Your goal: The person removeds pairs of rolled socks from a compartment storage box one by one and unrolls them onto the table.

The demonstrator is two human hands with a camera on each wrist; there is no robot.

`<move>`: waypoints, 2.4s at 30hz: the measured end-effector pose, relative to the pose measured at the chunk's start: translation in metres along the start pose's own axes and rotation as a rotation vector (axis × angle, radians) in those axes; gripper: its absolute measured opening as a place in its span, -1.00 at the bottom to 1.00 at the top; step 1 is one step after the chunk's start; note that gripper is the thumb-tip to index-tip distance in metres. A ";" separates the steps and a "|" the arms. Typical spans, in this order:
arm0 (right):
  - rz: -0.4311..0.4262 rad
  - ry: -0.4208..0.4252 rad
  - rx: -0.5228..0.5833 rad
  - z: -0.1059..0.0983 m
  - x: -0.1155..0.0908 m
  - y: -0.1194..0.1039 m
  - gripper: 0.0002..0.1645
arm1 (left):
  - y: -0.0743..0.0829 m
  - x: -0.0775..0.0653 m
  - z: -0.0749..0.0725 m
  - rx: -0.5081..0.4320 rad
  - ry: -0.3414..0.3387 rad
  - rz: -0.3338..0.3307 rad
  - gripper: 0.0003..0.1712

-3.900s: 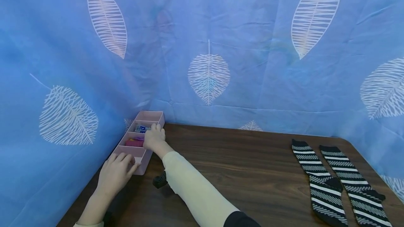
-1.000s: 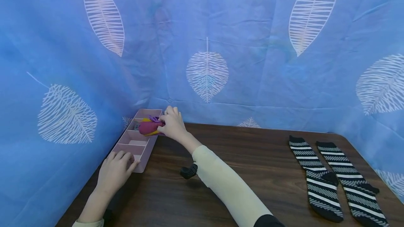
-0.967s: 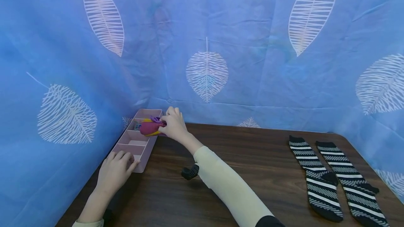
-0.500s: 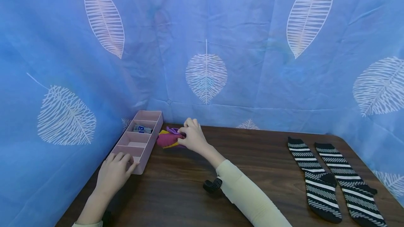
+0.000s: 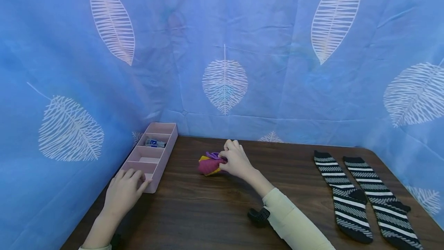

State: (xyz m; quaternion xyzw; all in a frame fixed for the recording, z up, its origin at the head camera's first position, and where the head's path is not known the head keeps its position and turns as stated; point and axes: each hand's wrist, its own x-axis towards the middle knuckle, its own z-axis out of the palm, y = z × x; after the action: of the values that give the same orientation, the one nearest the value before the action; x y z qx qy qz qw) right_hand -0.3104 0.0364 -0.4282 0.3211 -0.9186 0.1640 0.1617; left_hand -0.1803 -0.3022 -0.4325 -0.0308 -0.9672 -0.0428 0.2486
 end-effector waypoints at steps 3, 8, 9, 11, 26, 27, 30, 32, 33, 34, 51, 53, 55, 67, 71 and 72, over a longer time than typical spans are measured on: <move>0.042 -0.041 -0.012 -0.006 -0.011 0.004 -0.90 | 0.000 0.000 -0.001 0.000 0.017 0.012 -0.72; 0.145 -0.116 0.001 -0.012 -0.028 0.004 -0.83 | -0.001 -0.002 -0.002 0.002 0.015 0.022 -0.72; 0.157 -0.120 0.012 -0.012 -0.031 0.003 -0.81 | -0.001 -0.003 -0.002 0.005 0.011 0.019 -0.72; 0.174 -0.123 0.034 -0.012 -0.036 0.001 -0.76 | 0.000 -0.004 -0.003 0.007 0.002 0.006 -0.70; 0.166 -0.121 0.083 -0.014 -0.065 -0.015 -0.73 | 0.086 0.007 -0.002 -0.077 0.001 0.221 -0.69; 0.160 -0.122 0.082 -0.015 -0.066 -0.016 -0.73 | 0.094 0.011 0.000 -0.089 -0.032 0.226 -0.69; 0.133 -0.117 0.091 -0.017 -0.069 -0.017 -0.80 | 0.115 0.026 0.009 -0.134 -0.104 0.234 -0.67; 0.108 -0.108 0.102 -0.018 -0.070 -0.016 -0.85 | 0.125 0.037 0.017 -0.161 -0.137 0.227 -0.64; 0.093 -0.101 0.107 -0.018 -0.071 -0.016 -0.87 | 0.130 0.042 0.020 -0.170 -0.154 0.220 -0.63; 0.078 -0.097 0.115 -0.019 -0.072 -0.016 -0.88 | 0.134 0.047 0.024 -0.176 -0.169 0.210 -0.62; -0.111 -0.338 0.183 -0.027 -0.088 -0.006 -0.75 | 0.169 0.070 0.045 -0.273 -0.404 0.231 -0.51; -0.123 -0.351 0.187 -0.028 -0.093 -0.007 -0.76 | 0.170 0.071 0.045 -0.297 -0.423 0.242 -0.53; -0.135 -0.363 0.205 -0.029 -0.097 -0.008 -0.79 | 0.170 0.074 0.047 -0.328 -0.441 0.253 -0.55; -0.112 -0.502 0.039 -0.035 -0.111 -0.020 -0.29 | 0.182 0.091 0.061 -0.480 -0.575 0.385 -0.62; -0.144 -0.507 -0.052 -0.036 -0.117 -0.024 -0.23 | 0.190 0.097 0.060 -0.455 -0.610 0.451 -0.61; -0.147 -0.503 -0.070 -0.037 -0.118 -0.025 -0.23 | 0.192 0.099 0.060 -0.457 -0.618 0.464 -0.61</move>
State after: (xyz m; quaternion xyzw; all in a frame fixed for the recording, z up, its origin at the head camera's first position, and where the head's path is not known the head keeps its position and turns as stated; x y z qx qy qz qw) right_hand -0.1997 0.0965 -0.4382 0.4121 -0.9092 0.0350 -0.0492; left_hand -0.2794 -0.1018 -0.4238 -0.3121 -0.9294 -0.1872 -0.0620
